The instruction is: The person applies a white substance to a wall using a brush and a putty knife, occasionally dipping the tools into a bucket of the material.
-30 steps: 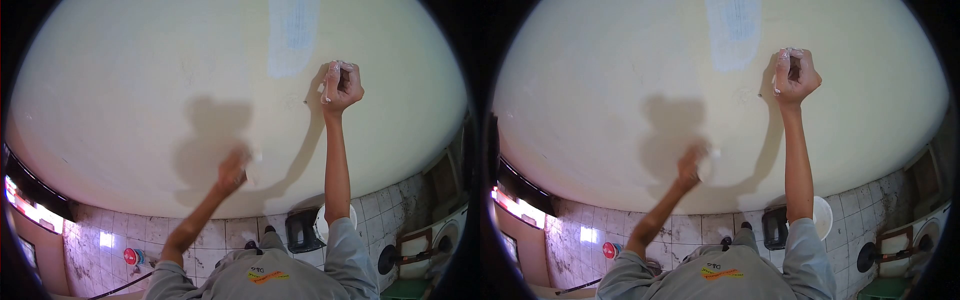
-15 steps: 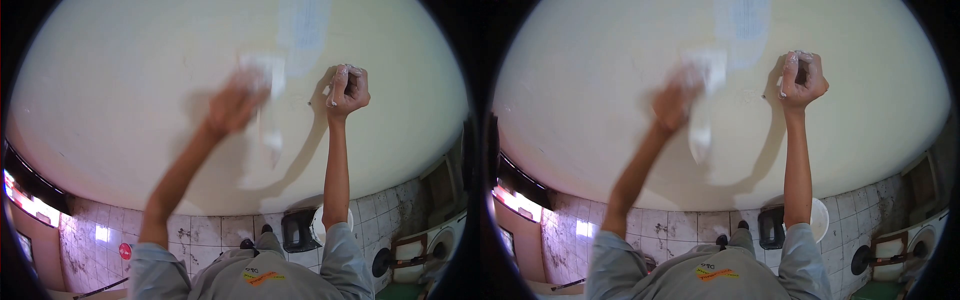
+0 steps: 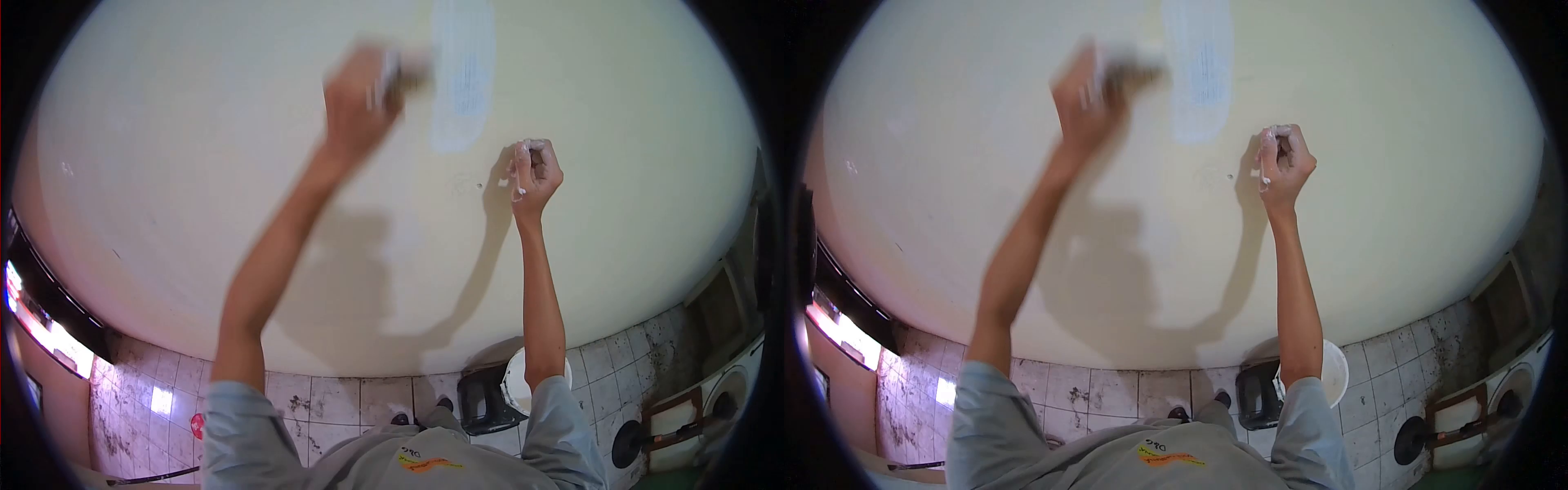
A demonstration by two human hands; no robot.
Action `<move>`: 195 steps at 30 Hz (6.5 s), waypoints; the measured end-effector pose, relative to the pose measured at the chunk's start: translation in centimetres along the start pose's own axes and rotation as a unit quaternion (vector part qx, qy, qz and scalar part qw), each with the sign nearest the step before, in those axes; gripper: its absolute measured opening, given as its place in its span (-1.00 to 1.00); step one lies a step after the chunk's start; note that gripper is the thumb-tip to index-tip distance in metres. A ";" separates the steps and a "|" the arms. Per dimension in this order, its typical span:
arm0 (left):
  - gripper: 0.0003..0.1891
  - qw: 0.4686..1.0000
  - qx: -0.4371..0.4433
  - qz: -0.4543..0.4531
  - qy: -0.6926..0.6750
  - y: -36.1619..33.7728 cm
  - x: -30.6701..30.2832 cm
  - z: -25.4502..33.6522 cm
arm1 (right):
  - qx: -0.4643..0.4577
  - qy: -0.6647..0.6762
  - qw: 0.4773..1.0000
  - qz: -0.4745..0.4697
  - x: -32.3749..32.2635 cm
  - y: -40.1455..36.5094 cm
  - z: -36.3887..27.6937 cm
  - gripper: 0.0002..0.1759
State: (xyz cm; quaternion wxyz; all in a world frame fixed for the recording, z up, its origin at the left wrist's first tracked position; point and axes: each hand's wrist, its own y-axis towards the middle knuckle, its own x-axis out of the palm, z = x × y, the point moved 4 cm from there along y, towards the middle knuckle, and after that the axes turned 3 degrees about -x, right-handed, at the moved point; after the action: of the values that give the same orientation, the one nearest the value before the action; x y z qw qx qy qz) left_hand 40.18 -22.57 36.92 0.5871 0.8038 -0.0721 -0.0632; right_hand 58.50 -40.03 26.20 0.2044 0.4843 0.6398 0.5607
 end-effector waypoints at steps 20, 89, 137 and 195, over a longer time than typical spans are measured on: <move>-0.66 0.850 -0.394 -0.346 -0.047 -38.8 1.0 27.4 | 0.345 -0.060 0.936 0.033 -22.9 -20.5 -8.8 -0.76; -0.81 0.433 -0.852 -0.290 0.056 -34.9 -1.8 59.3 | 0.675 -0.408 0.557 -0.258 -64.4 -53.2 -0.1 -0.79; -0.83 0.437 -0.844 -0.298 0.089 -35.4 -2.7 59.4 | 0.825 -0.208 0.436 -0.294 -62.1 -56.9 2.3 -0.50; -0.76 0.455 -0.842 0.122 -0.262 -35.0 1.4 18.2 | -0.319 -0.365 0.846 -0.224 -9.4 -12.2 7.7 -0.89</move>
State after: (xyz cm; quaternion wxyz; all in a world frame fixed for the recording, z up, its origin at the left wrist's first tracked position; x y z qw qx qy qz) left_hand 39.58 -29.31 -2.00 0.9329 -0.1544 -0.2312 -0.2288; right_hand 64.10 -42.85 10.14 0.6863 0.4053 0.3963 0.4558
